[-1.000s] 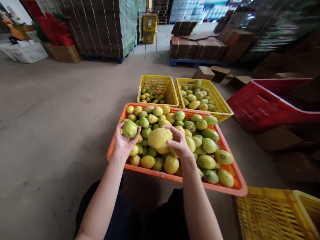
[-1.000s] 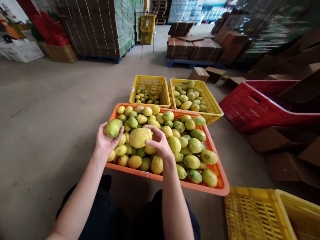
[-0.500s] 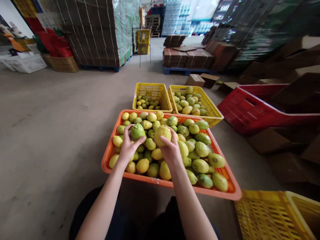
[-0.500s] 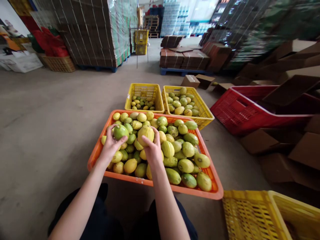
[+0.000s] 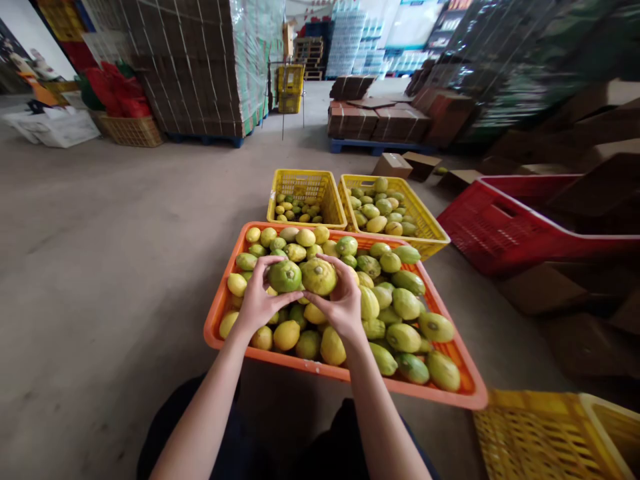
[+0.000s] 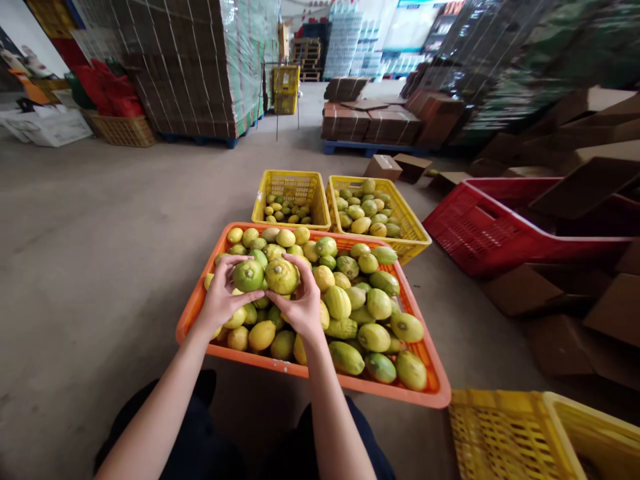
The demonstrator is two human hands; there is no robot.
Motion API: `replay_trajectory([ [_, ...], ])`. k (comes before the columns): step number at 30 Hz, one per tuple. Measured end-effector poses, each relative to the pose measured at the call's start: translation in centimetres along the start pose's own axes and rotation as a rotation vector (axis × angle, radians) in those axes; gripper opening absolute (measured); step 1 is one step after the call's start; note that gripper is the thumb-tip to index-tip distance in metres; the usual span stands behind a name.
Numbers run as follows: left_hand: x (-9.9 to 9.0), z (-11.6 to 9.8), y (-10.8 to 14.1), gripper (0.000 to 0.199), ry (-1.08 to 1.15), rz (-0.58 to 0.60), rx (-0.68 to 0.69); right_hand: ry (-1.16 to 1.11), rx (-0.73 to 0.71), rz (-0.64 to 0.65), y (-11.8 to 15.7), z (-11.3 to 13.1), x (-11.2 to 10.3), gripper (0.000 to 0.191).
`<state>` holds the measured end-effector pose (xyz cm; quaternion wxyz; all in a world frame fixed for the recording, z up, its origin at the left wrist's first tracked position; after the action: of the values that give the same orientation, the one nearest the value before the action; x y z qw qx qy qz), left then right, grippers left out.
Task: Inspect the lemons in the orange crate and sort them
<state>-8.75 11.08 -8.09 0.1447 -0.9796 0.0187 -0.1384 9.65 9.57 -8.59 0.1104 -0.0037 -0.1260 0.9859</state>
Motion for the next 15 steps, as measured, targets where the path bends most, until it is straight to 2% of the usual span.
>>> replay_trajectory([
  [15, -0.72, 0.36, -0.01, 0.068, 0.032, -0.020, -0.086, 0.100, -0.061, -0.012, 0.45, 0.98, 0.59, 0.059],
])
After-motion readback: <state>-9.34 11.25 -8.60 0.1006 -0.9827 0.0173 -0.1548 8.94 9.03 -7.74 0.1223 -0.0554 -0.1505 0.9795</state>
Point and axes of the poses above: each hand's wrist, its own y-axis away from the middle knuckle, its own x-axis out of the palm, z = x × y, the point moved 7 cm from there along -y, towards the middle knuckle, and after that the axes turned 9 degrees about x, right-handed, at the moved point
